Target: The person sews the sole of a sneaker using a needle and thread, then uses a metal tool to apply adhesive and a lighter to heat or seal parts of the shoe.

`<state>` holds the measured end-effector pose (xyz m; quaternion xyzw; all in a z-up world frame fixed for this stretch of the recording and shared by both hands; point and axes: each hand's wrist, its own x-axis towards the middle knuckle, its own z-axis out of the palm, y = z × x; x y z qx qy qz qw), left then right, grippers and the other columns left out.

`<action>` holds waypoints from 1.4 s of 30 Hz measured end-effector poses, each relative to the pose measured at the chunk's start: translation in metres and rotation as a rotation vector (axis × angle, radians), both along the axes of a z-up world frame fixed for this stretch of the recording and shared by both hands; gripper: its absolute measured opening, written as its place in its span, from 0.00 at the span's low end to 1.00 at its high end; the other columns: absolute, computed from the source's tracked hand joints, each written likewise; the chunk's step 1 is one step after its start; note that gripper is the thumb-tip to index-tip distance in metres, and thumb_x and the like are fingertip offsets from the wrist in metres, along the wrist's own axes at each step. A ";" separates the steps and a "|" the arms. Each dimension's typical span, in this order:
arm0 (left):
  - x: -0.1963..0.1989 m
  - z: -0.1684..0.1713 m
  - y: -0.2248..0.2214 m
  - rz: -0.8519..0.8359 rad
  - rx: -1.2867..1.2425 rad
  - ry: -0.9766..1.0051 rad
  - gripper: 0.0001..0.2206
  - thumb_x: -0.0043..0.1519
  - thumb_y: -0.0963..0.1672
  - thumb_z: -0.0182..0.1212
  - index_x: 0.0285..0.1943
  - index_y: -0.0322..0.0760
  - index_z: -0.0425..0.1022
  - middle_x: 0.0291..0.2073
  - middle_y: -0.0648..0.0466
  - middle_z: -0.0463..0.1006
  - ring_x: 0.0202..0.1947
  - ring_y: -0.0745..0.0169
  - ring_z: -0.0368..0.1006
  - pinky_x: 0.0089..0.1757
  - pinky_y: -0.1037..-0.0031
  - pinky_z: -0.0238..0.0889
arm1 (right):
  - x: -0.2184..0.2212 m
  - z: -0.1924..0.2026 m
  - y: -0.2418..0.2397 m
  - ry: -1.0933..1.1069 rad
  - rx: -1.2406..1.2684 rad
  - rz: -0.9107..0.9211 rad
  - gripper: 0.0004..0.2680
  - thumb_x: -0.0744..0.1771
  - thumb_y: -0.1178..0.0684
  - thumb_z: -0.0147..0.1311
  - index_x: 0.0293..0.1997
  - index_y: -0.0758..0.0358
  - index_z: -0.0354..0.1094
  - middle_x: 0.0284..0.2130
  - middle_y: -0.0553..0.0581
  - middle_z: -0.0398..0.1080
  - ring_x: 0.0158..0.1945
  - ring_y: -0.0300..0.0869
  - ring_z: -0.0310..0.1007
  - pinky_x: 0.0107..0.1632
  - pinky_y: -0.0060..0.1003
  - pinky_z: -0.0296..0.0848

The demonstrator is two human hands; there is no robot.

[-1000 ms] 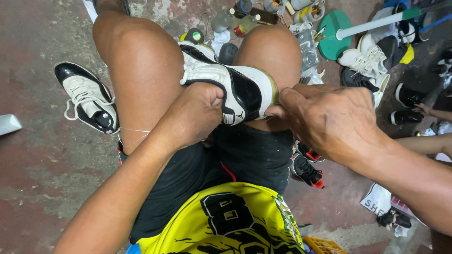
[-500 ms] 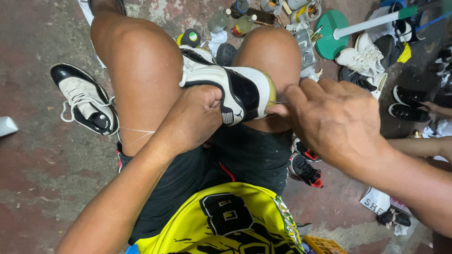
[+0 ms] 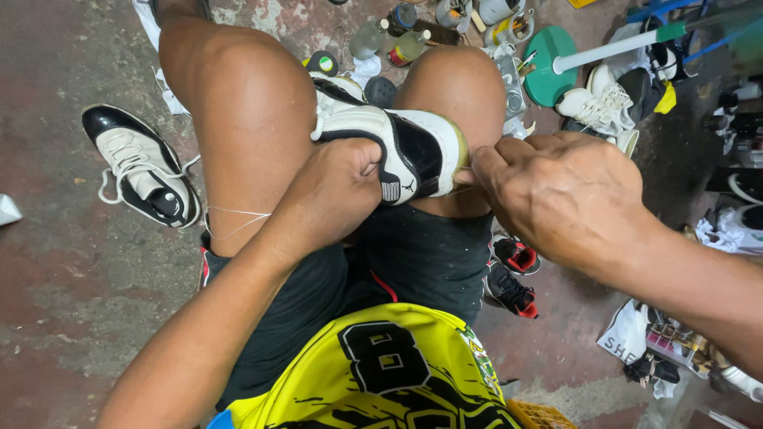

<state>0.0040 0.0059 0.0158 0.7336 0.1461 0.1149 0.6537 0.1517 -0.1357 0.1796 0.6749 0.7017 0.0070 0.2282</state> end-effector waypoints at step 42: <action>-0.007 0.098 -0.009 0.069 -0.323 -0.074 0.10 0.71 0.38 0.55 0.60 0.32 0.67 0.37 0.58 0.75 0.30 0.78 0.64 0.33 0.83 0.58 | -0.001 -0.091 -0.049 0.842 0.559 -0.315 0.04 0.65 0.57 0.64 0.37 0.61 0.72 0.33 0.52 0.73 0.34 0.42 0.74 0.36 0.36 0.71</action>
